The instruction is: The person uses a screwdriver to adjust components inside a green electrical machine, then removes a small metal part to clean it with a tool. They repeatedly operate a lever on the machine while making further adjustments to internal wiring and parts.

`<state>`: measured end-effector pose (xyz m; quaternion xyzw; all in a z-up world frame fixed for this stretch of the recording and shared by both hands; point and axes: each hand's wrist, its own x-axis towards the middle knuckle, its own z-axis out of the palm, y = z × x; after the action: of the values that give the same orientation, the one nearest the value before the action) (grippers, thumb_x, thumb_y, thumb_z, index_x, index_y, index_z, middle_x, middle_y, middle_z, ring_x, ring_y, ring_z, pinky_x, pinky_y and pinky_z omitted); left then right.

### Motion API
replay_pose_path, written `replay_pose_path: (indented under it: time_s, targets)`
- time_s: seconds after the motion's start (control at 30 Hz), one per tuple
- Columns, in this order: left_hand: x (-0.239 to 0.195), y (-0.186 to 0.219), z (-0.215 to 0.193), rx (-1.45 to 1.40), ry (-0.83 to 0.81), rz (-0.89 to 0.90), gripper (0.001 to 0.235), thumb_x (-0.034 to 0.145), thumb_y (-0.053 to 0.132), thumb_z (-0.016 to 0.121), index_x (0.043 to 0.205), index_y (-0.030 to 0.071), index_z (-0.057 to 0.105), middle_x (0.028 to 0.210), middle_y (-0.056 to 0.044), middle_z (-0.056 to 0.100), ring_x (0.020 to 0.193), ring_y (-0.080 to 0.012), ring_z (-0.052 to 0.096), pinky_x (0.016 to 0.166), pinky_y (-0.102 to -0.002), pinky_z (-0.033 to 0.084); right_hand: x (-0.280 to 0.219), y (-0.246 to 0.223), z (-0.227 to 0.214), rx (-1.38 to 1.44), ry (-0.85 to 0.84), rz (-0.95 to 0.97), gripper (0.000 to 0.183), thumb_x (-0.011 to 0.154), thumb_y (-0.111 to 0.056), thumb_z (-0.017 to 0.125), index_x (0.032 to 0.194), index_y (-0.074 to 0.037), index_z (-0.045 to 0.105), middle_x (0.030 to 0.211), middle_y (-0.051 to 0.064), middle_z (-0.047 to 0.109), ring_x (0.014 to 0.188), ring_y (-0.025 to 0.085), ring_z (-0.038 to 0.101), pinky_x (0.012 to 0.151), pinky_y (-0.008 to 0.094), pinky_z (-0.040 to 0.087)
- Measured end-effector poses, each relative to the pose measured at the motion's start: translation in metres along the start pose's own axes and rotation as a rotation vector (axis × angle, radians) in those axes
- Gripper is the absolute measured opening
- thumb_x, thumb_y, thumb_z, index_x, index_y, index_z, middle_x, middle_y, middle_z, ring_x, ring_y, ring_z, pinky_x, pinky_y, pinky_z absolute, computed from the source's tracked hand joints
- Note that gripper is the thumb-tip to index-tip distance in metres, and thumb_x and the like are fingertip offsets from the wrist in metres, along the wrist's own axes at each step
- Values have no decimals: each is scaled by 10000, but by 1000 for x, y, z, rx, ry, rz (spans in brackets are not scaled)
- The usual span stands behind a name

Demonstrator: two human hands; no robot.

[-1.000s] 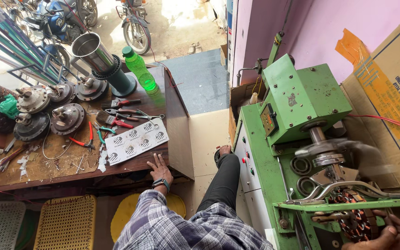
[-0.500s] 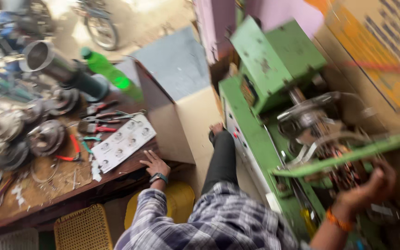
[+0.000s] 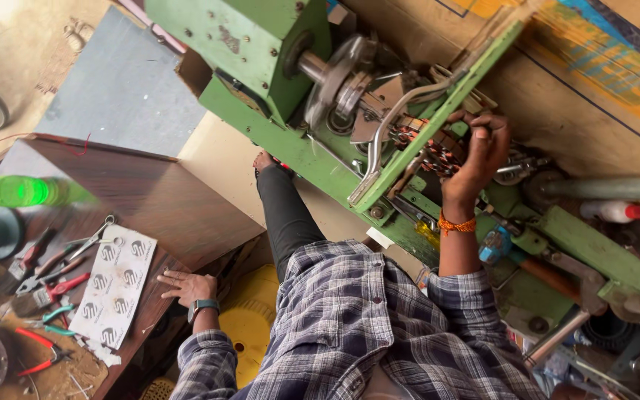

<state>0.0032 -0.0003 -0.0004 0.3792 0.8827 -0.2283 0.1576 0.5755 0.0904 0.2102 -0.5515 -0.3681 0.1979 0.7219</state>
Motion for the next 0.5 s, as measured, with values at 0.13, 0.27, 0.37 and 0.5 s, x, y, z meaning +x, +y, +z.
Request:
replay_pose_path:
  time_s: [0.13,0.27,0.37,0.5]
  targets:
    - [-1,-2,-2,39,32,17,1240,848,438,751,1628,-78,-63,1694,-310,-120,1439,-685,178,1024,-570,525,2,0,3,81,-30,-14,261,1099,-279,560,1067,-45,449,1022,69,490,1022,256,662,979,355,471]
    - [-5,-1,-2,69,89,34,1250,836,444,756,1627,-91,-51,1694,-318,-110,1432,-690,203,1047,-589,502,4,0,3,122,-31,-22,260,1110,-245,546,1028,-36,414,986,42,426,996,274,673,936,372,503]
    - [-6,0,-5,70,98,39,1253,827,447,758,1622,-94,-46,1693,-320,-104,1424,-691,213,1048,-589,499,2,1,2,106,-26,-3,245,1117,-227,535,1028,-36,410,964,52,428,973,270,680,935,365,493]
    - [-6,2,-11,72,73,24,1239,830,449,749,1621,-89,-38,1695,-317,-92,1427,-691,212,1047,-578,506,1,3,1,81,-24,-7,231,1118,-216,516,1021,-32,414,942,65,439,977,275,688,931,369,491]
